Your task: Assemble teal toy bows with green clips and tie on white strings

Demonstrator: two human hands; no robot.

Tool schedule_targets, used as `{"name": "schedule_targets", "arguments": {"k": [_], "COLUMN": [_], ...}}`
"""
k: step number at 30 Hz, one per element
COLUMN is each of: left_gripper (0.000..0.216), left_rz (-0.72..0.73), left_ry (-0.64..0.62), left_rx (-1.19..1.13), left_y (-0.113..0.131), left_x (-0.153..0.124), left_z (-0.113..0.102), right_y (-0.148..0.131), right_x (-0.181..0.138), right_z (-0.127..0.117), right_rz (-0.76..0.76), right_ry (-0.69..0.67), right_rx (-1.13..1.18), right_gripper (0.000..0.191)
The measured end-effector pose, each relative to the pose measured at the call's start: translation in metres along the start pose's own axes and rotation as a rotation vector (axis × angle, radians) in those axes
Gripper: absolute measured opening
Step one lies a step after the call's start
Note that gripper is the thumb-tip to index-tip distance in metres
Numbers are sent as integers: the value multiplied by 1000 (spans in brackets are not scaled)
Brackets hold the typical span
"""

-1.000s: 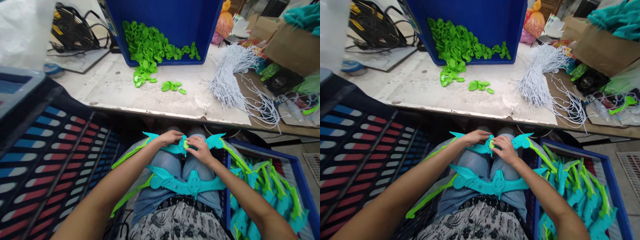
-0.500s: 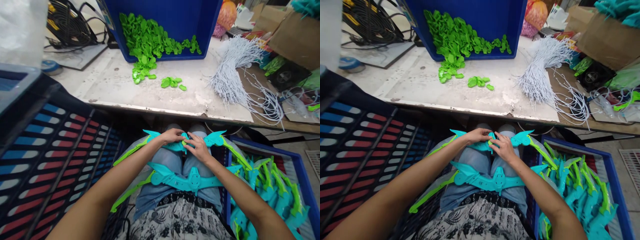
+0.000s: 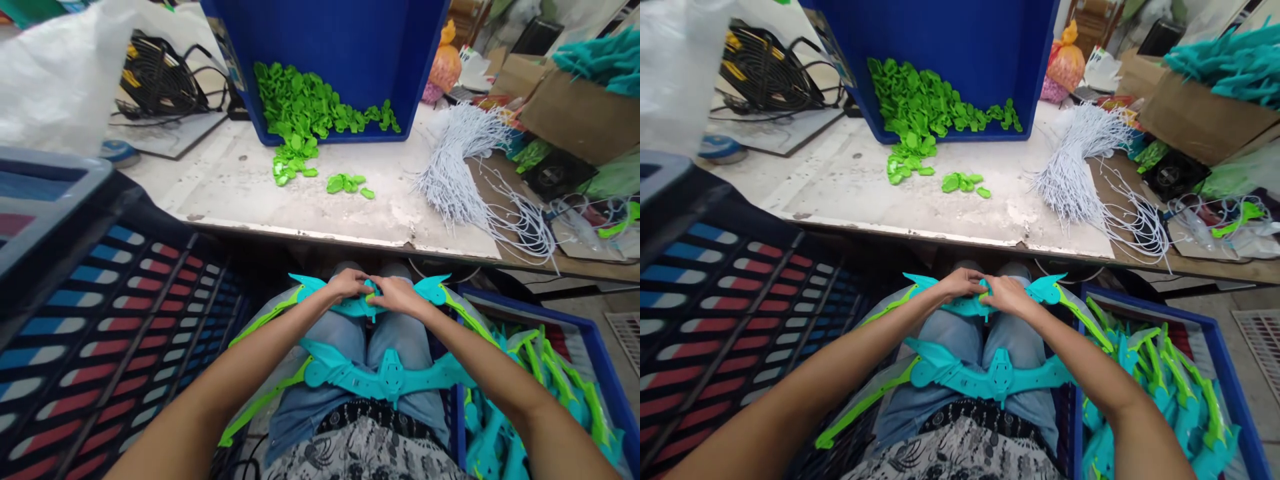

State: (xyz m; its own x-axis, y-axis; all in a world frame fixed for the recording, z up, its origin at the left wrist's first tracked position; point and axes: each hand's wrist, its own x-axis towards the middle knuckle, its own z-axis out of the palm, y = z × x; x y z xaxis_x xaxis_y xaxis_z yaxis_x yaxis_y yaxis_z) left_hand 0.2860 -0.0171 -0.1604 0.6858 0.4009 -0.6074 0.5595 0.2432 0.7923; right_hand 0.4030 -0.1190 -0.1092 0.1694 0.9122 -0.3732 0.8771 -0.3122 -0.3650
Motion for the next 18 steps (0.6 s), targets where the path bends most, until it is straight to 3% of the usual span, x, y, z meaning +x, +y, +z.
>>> {"name": "schedule_targets", "arguments": {"k": [2, 5, 6, 8, 11, 14, 18], "left_gripper": [39, 37, 32, 26, 39, 63, 98], "left_rz": [110, 445, 533, 563, 448, 353, 360], "left_ry": [83, 329, 369, 287, 27, -157, -241], "left_rx": [99, 422, 533, 692, 883, 1028, 1063], "left_y": [1, -4, -10, -27, -60, -80, -68], "left_x": [-10, -43, -59, -92, -131, -145, -141], "left_z": [4, 21, 29, 48, 74, 87, 81], "right_y": [-7, -12, -13, -12, -9, -2, 19], "right_x": [18, 70, 90, 126, 152, 140, 101], "right_z": [-26, -70, -82, -98, -104, -101, -98], "right_rz": [-53, -84, -85, -74, -58, 27, 162], "right_ry": [189, 599, 655, 648, 603, 609, 549], "right_rx": [-74, -155, -188, -237, -232, -76, 44], "right_gripper": [24, 32, 31, 32, 39, 47, 36]}}
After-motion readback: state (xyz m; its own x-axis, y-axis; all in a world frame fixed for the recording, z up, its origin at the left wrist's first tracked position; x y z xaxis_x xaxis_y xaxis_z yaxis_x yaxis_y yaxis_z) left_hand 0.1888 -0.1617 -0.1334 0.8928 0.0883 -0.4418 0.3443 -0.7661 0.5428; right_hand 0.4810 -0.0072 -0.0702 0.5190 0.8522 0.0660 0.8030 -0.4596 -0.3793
